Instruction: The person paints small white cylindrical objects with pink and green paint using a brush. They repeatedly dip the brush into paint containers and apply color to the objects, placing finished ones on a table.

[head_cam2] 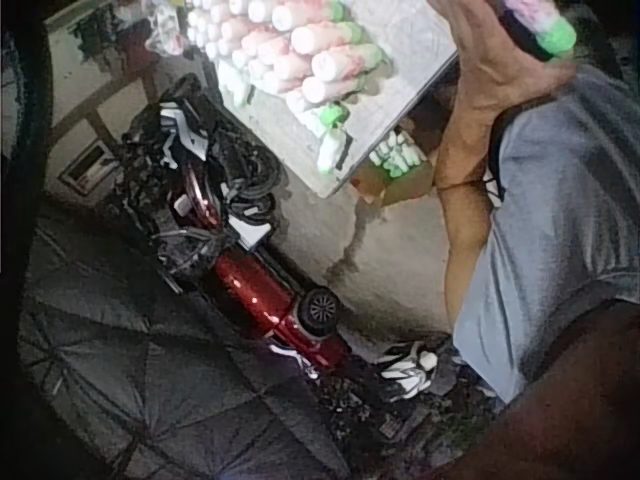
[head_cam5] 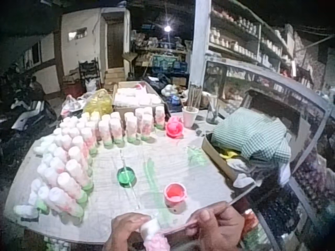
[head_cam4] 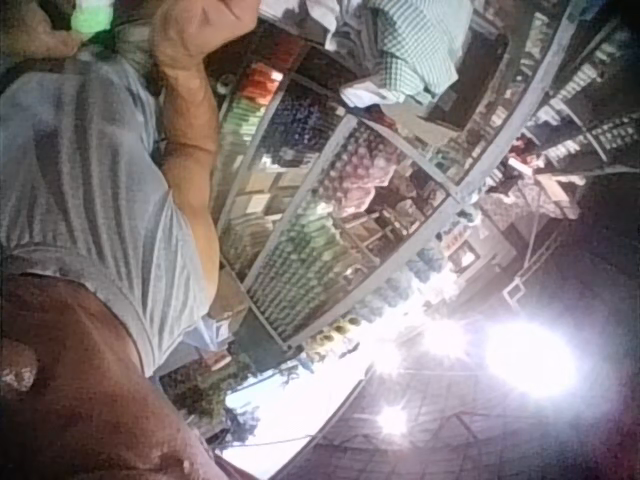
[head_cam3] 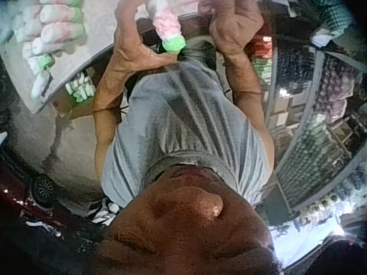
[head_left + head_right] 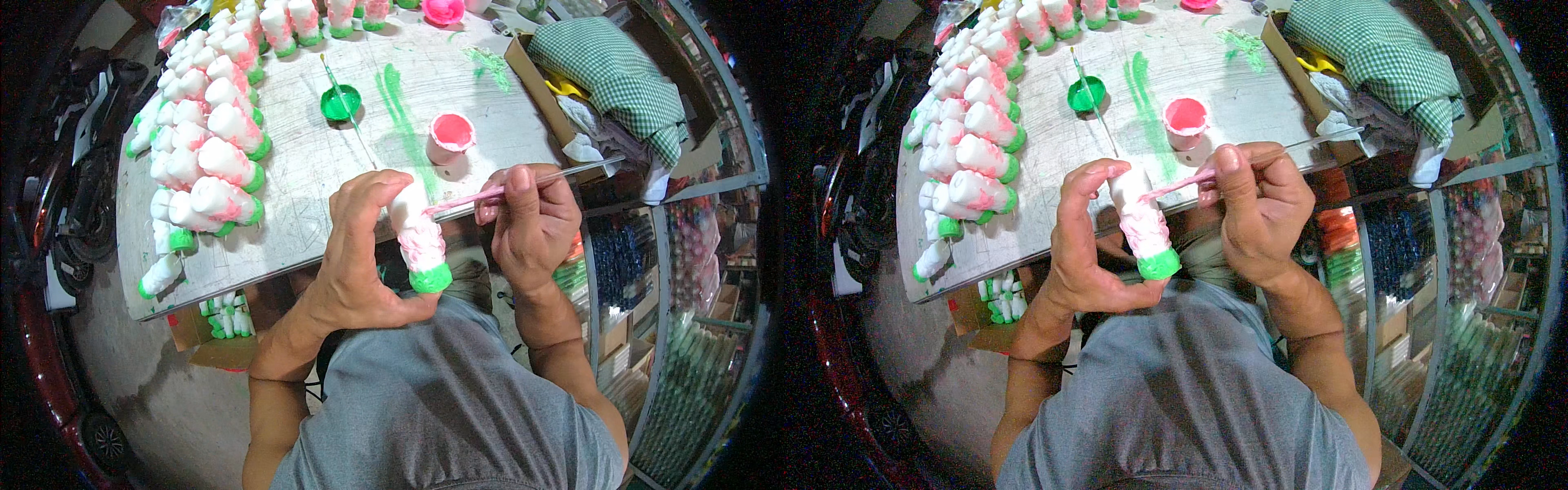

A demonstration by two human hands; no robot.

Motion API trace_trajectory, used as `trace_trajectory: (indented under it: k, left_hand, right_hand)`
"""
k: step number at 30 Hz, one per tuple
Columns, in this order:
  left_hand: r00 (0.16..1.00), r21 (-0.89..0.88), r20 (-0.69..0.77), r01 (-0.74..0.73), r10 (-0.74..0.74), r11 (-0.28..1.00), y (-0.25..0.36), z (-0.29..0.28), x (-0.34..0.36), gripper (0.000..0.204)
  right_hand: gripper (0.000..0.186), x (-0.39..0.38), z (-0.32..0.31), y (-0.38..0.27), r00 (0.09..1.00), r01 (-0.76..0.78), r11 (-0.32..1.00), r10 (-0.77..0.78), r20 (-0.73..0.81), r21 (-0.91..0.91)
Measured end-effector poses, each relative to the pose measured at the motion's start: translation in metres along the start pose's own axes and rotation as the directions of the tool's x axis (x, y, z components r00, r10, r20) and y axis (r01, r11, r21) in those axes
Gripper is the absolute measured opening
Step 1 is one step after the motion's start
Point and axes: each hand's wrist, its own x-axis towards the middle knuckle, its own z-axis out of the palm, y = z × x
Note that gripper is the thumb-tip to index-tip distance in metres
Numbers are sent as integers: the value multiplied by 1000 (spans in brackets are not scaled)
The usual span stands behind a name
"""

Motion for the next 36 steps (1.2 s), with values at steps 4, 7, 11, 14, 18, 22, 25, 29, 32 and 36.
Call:
trace_trajectory:
  k: [4, 7, 11, 14, 18, 22, 25, 29, 32, 36]
  left_hand:
    - [996, -7, 37, 76, -75, 997, 3, -2, 0, 105]
    - [993, -45, 56, 105, -103, 993, 0, -3, -3, 106]
    - [990, -84, 61, 129, -124, 988, -2, -2, -3, 107]
    - [987, -77, 75, 151, -145, 986, 0, -4, -2, 107]
    - [989, -67, 69, 133, -128, 989, -3, -2, -2, 107]
    - [981, -80, 94, 179, -171, 981, -3, -3, -3, 107]
    - [993, -32, 103, 53, -49, 998, -4, -1, 1, 106]
    - [995, -5, 100, 6, -5, 1000, -1, 0, 1, 106]
    - [996, -7, 94, 4, -3, 1000, -1, 1, 1, 106]
    - [996, -15, 82, 16, -15, 1000, -2, 0, 1, 107]
  right_hand:
    - [14, -1, 0, 1, 996, 77, 995, -74, 41, -67]
    - [17, -1, -3, 5, 960, 274, 956, -264, 97, -107]
    - [20, -4, -14, 4, 802, 564, 800, -472, 366, -206]
    - [19, -5, -14, -3, 740, 637, 712, -456, 495, -295]
    - [19, -6, -14, 0, 688, 686, 685, -502, 524, -244]
    - [14, -3, -15, -10, 765, 581, 769, -402, 503, -268]
    - [12, -3, -14, -13, 893, 416, 849, -313, 324, -326]
    - [8, 6, -10, -10, 952, 271, 889, -191, 239, -370]
    - [11, 4, -7, -7, 966, 238, 922, -192, 173, -307]
    - [12, 1, -12, 2, 847, 510, 824, -432, 310, -245]
